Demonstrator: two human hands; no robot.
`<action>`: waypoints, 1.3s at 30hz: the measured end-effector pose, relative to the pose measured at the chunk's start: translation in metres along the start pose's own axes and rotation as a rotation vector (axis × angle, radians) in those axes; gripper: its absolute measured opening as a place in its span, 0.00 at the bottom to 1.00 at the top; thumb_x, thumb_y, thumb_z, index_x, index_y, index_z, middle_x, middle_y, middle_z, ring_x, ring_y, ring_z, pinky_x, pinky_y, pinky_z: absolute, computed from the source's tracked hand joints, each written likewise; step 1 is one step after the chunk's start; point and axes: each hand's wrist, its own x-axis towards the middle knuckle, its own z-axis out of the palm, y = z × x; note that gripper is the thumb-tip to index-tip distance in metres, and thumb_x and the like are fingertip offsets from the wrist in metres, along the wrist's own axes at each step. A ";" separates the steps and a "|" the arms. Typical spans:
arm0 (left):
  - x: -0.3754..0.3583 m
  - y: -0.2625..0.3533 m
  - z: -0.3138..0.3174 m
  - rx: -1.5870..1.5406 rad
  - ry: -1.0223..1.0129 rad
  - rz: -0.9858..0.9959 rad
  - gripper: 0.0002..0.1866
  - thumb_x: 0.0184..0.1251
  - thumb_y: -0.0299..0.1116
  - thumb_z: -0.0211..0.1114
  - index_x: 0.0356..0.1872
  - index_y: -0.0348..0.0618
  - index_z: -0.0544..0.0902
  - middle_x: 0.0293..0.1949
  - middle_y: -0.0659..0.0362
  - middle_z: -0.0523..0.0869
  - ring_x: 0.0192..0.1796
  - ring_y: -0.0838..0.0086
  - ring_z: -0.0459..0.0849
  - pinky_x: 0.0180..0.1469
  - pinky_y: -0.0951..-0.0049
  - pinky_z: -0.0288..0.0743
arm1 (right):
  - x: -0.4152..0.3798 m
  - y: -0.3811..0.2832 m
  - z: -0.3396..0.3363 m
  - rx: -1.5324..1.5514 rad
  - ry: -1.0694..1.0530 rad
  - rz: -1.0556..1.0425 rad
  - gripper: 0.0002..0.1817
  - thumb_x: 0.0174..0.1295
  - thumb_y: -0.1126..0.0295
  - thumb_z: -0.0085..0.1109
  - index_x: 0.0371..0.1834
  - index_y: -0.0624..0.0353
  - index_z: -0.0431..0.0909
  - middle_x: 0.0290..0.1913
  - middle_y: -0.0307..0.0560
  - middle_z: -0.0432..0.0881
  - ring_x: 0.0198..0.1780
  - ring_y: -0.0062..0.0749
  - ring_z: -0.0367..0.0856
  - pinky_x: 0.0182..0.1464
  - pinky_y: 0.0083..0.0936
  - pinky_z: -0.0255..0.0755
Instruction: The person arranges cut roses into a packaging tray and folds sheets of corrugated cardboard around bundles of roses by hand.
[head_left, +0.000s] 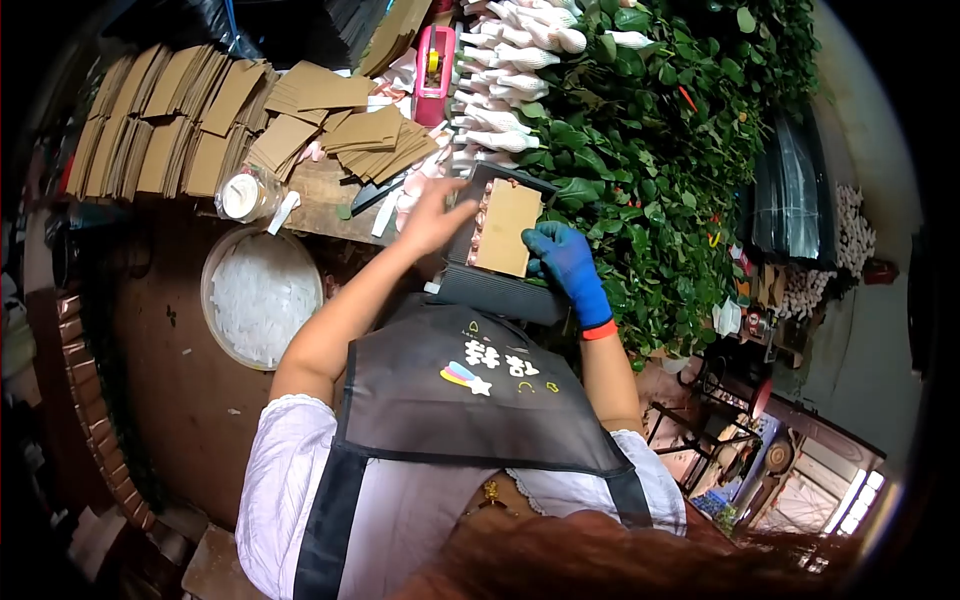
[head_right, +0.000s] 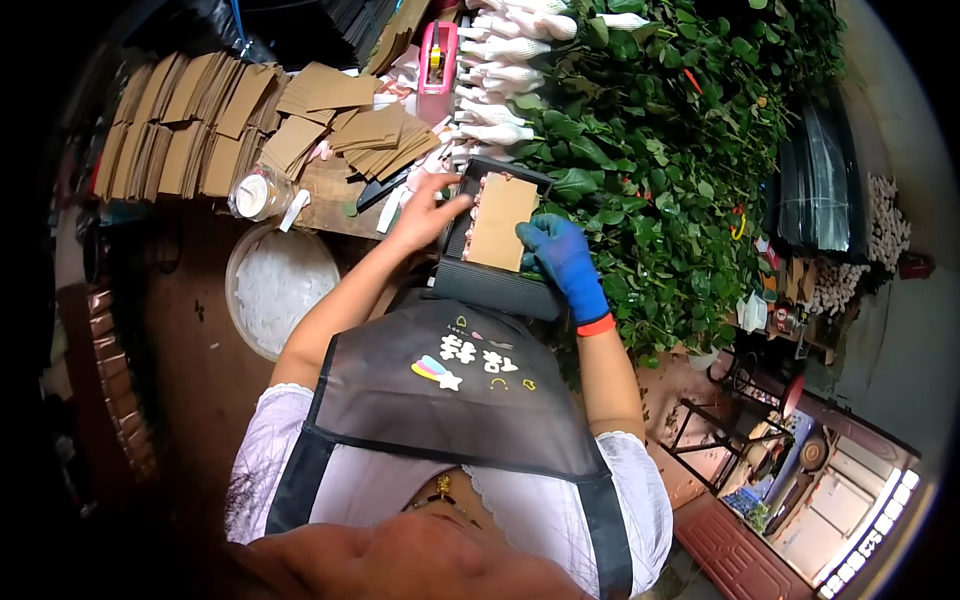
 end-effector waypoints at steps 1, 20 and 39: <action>0.000 0.013 -0.014 0.076 -0.022 -0.009 0.16 0.68 0.35 0.69 0.53 0.41 0.83 0.49 0.51 0.83 0.51 0.63 0.83 0.55 0.67 0.76 | 0.002 0.001 0.004 -0.029 0.009 -0.005 0.16 0.66 0.61 0.67 0.44 0.65 0.79 0.31 0.38 0.81 0.24 0.19 0.79 0.27 0.19 0.74; 0.048 0.109 0.020 0.778 -0.958 0.084 0.52 0.35 0.43 0.88 0.58 0.42 0.59 0.44 0.41 0.84 0.48 0.41 0.84 0.49 0.52 0.79 | -0.057 0.137 -0.041 -1.045 -0.051 0.000 0.20 0.62 0.49 0.63 0.41 0.55 0.86 0.35 0.51 0.89 0.36 0.46 0.88 0.42 0.38 0.81; 0.079 0.098 0.007 0.706 -0.921 0.169 0.16 0.68 0.30 0.58 0.53 0.36 0.67 0.34 0.38 0.85 0.40 0.43 0.86 0.42 0.46 0.78 | 0.014 -0.015 -0.015 -0.758 0.230 -0.593 0.12 0.56 0.58 0.70 0.40 0.49 0.86 0.38 0.44 0.86 0.41 0.43 0.84 0.43 0.37 0.76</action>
